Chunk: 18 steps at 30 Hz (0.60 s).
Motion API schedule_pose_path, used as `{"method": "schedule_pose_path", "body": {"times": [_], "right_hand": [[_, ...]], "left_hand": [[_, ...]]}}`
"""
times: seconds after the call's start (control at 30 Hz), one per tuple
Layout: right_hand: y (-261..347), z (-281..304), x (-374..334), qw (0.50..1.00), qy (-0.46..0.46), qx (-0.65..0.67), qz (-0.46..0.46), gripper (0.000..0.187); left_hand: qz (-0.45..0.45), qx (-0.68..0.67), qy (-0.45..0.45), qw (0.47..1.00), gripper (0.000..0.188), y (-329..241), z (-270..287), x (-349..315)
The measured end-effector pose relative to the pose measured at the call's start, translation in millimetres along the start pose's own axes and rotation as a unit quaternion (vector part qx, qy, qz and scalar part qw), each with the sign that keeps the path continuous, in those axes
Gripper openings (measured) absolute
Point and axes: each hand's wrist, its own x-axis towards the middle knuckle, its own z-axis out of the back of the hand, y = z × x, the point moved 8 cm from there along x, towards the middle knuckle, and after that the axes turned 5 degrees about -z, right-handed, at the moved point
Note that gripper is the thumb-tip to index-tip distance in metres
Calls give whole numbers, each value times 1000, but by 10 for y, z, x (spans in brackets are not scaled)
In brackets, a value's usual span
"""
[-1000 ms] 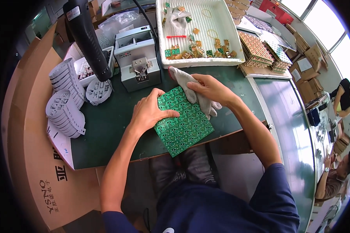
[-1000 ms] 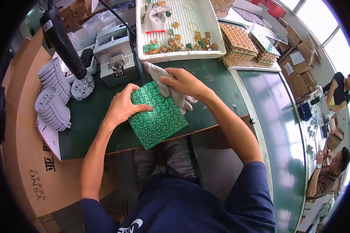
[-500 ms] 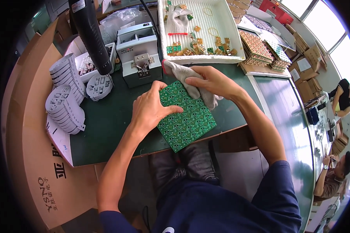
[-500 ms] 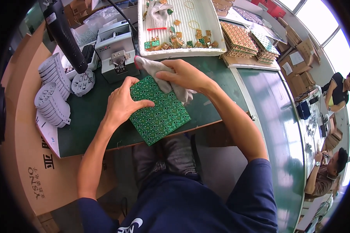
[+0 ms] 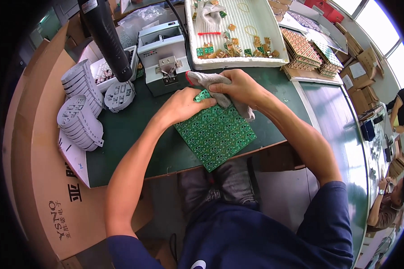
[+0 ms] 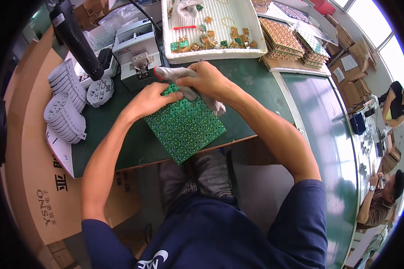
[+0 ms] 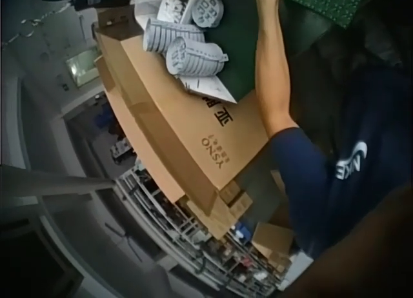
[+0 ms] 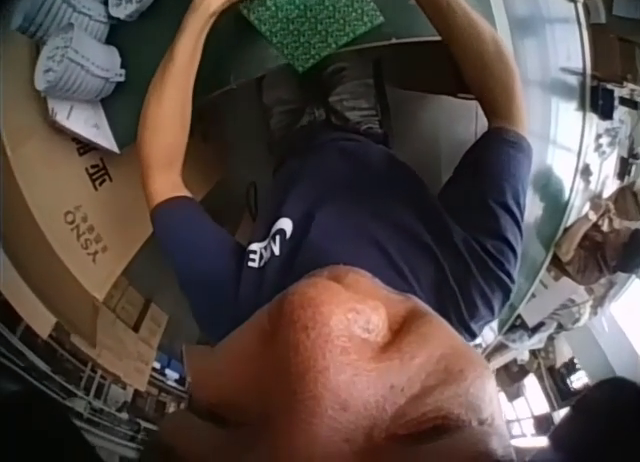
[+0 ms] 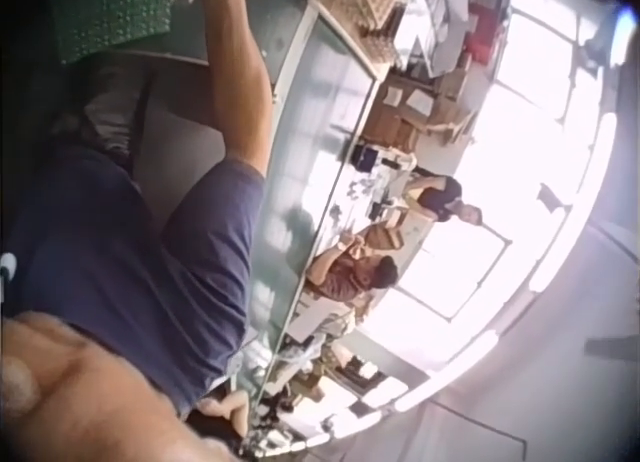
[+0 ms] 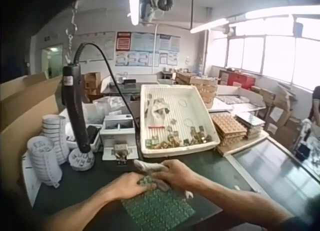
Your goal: Assembling electronic components and packing circuit boards into shipping boxes at a factory workstation.
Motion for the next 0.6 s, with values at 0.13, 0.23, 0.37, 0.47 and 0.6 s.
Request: {"method": "schedule_pose_path", "body": {"times": [0.13, 0.23, 0.37, 0.47, 0.6], "right_hand": [[-28, 53, 61, 995, -58, -78, -7, 44], [-31, 72, 97, 986, -109, -128, -10, 40], [185, 21, 5, 955, -161, -248, -15, 34], [111, 186, 72, 956, -161, -245, 2, 34], [-14, 427, 87, 964, -171, -193, 65, 37]], "left_hand": [[27, 26, -75, 996, 64, 136, 23, 89], [35, 53, -81, 995, 64, 211, 18, 150], [92, 112, -45, 988, 57, 120, 32, 166], [95, 38, -9, 995, 51, 160, 6, 108], [26, -210, 37, 977, 43, 364, 15, -118]]}}
